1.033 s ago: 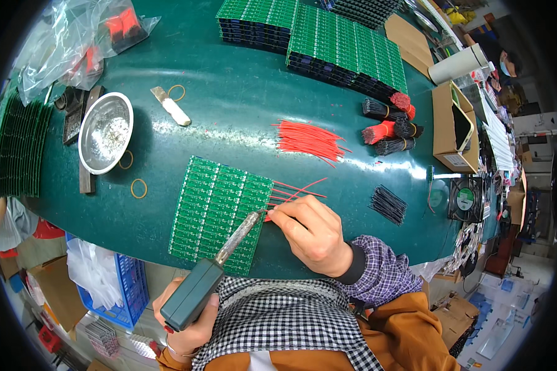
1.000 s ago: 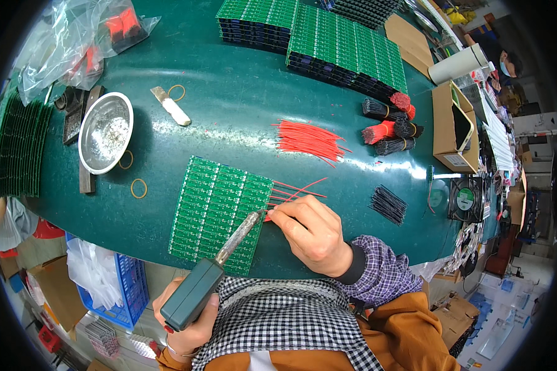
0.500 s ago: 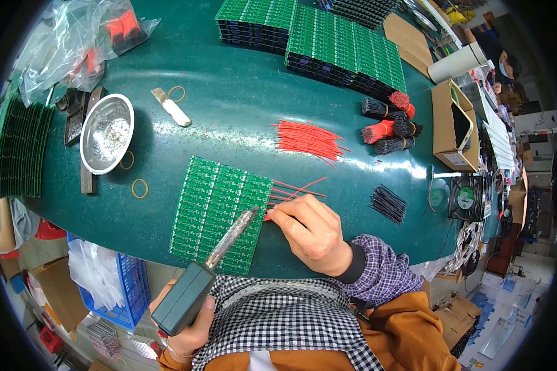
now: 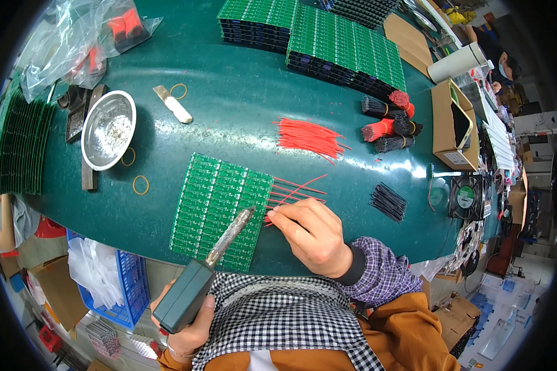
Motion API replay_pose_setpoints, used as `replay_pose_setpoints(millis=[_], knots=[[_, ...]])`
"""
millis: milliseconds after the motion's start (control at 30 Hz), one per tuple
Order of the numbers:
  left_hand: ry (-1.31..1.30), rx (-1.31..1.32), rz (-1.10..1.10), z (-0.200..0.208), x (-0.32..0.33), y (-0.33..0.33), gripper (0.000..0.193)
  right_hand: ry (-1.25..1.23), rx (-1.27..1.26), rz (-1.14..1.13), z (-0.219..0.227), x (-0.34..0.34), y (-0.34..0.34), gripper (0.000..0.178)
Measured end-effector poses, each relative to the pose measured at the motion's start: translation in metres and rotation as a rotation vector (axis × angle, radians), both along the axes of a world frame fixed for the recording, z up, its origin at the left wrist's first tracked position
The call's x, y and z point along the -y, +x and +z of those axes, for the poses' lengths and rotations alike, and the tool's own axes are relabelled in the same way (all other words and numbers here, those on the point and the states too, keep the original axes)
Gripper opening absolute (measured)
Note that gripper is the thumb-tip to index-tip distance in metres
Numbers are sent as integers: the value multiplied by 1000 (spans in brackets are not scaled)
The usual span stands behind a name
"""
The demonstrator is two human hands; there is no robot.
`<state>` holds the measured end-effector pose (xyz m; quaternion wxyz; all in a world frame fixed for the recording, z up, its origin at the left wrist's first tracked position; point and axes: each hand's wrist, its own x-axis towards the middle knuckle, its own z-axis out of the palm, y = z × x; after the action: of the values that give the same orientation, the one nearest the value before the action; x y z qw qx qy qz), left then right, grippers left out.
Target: The person solders wires onto a circuit board sheet using a soldering tool, places the completed board onto a stack, retrieves a new circuit board sheet, and solders wires onto it.
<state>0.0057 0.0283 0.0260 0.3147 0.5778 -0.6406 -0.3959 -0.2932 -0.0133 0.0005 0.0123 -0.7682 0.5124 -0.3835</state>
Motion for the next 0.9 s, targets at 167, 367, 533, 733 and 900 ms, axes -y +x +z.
replay_pose_setpoints(millis=[167,367,533,733,900], knots=[[33,-4,-1,0,-1,0,32,25,-17,13,0,0,2,28],[67,-2,-14,6,0,-4,31,32,-13,27,-2,-1,0,29],[75,6,-20,7,-1,-4,29,31,-11,26,-3,0,1,29],[111,10,-17,6,-1,-4,29,33,-15,30,-3,-1,1,30],[85,0,-24,4,-1,-3,27,31,-16,29,-3,0,2,30]])
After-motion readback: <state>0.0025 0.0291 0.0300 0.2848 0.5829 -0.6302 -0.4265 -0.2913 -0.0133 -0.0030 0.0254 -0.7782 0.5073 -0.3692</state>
